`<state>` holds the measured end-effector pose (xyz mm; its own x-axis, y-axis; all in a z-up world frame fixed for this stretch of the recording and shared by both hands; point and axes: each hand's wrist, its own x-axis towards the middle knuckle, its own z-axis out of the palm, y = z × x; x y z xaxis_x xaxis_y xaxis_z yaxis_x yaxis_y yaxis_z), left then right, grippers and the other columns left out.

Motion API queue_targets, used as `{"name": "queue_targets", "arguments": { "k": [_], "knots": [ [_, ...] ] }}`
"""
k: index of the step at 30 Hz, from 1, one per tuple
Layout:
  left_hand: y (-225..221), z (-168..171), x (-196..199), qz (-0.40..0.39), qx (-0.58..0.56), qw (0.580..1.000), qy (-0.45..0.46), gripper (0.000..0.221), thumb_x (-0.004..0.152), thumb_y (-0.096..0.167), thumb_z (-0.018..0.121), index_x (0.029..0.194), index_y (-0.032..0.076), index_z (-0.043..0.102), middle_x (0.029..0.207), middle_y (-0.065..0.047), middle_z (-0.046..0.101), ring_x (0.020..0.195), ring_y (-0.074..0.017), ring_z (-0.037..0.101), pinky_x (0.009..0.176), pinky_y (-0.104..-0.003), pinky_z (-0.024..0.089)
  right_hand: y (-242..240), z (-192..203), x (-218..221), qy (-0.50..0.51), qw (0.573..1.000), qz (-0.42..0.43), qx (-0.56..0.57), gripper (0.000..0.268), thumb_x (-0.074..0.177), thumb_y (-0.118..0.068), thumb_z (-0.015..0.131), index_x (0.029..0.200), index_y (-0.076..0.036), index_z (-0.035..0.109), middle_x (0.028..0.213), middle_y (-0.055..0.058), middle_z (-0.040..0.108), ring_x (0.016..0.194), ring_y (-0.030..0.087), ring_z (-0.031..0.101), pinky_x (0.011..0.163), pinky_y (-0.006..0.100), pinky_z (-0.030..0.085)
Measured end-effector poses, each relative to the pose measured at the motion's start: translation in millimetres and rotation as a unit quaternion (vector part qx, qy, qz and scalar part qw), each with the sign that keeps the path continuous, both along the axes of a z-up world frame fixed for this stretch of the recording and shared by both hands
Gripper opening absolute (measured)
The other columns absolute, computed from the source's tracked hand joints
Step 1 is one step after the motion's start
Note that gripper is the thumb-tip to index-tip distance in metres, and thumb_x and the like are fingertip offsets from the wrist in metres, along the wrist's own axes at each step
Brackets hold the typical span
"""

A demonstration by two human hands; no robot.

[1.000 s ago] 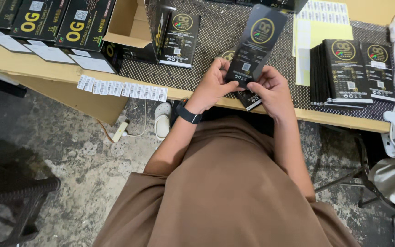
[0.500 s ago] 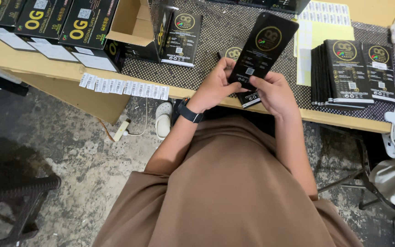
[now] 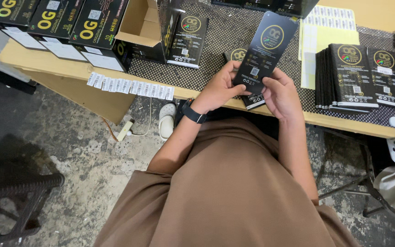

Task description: The person removes a mobile phone screen assembly from its protective sleeve, handles the ribbon cable, and places the screen assembly back into an individual box on a workstation.

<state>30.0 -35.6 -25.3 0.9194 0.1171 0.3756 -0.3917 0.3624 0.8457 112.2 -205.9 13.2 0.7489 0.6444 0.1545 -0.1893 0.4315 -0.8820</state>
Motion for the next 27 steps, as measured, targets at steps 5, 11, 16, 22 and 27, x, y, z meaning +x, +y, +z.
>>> {"name": "queue_targets", "arguments": {
  "k": [5, 11, 16, 22, 27],
  "knots": [
    [-2.8, 7.1, -2.1, 0.031, 0.031, 0.999, 0.008, 0.055, 0.091, -0.012, 0.066, 0.138, 0.007, 0.045, 0.118, -0.016, 0.068, 0.104, -0.0258, 0.073, 0.085, -0.042, 0.068, -2.6, -13.4, 5.4, -0.022, 0.999, -0.024, 0.035, 0.027, 0.095, 0.014, 0.055, 0.117, 0.004, 0.068, 0.116, 0.018, 0.071, 0.110, 0.029, 0.073, 0.093, 0.036, 0.063],
    [-10.1, 43.9, -33.4, 0.196, 0.207, 0.958, -0.035, 0.074, 0.100, 0.005, 0.071, 0.160, 0.012, 0.028, 0.135, -0.020, 0.051, 0.121, -0.0306, 0.062, 0.093, -0.044, 0.061, -2.6, -27.1, 5.5, -0.102, 0.993, -0.056, 0.013, 0.031, 0.095, 0.015, 0.057, 0.124, 0.009, 0.066, 0.121, 0.022, 0.069, 0.118, 0.029, 0.068, 0.097, 0.037, 0.060],
    [-6.4, 35.9, -19.1, 0.152, 0.098, 0.982, -0.047, 0.067, 0.101, 0.013, 0.073, 0.157, 0.009, 0.036, 0.116, -0.007, 0.062, 0.108, -0.0140, 0.066, 0.088, -0.030, 0.060, -2.8, -9.9, -8.6, -0.154, 0.987, -0.035, -0.014, 0.031, 0.094, 0.015, 0.059, 0.123, 0.009, 0.067, 0.113, 0.018, 0.070, 0.110, 0.022, 0.067, 0.092, 0.037, 0.058],
    [-7.2, 37.8, -6.8, 0.136, -0.030, 0.989, -0.057, 0.027, 0.097, 0.011, 0.076, 0.123, 0.009, 0.070, 0.104, -0.004, 0.076, 0.099, -0.0082, 0.070, 0.083, -0.026, 0.061, -7.8, 6.1, -14.0, -0.244, 0.965, -0.018, -0.090, 0.027, 0.093, 0.012, 0.065, 0.117, 0.003, 0.073, 0.081, 0.003, 0.062, 0.083, 0.005, 0.056, 0.072, 0.023, 0.051],
    [-5.0, 28.5, -4.5, 0.111, -0.089, 0.989, -0.035, 0.015, 0.097, 0.010, 0.074, 0.111, 0.005, 0.076, 0.100, -0.009, 0.078, 0.096, -0.0128, 0.072, 0.082, -0.030, 0.061, -3.6, 20.4, -22.7, -0.281, 0.953, -0.019, -0.117, 0.024, 0.094, 0.008, 0.067, 0.115, 0.000, 0.075, 0.066, -0.002, 0.052, 0.068, 0.000, 0.046, 0.059, 0.017, 0.038]
  ]
}}
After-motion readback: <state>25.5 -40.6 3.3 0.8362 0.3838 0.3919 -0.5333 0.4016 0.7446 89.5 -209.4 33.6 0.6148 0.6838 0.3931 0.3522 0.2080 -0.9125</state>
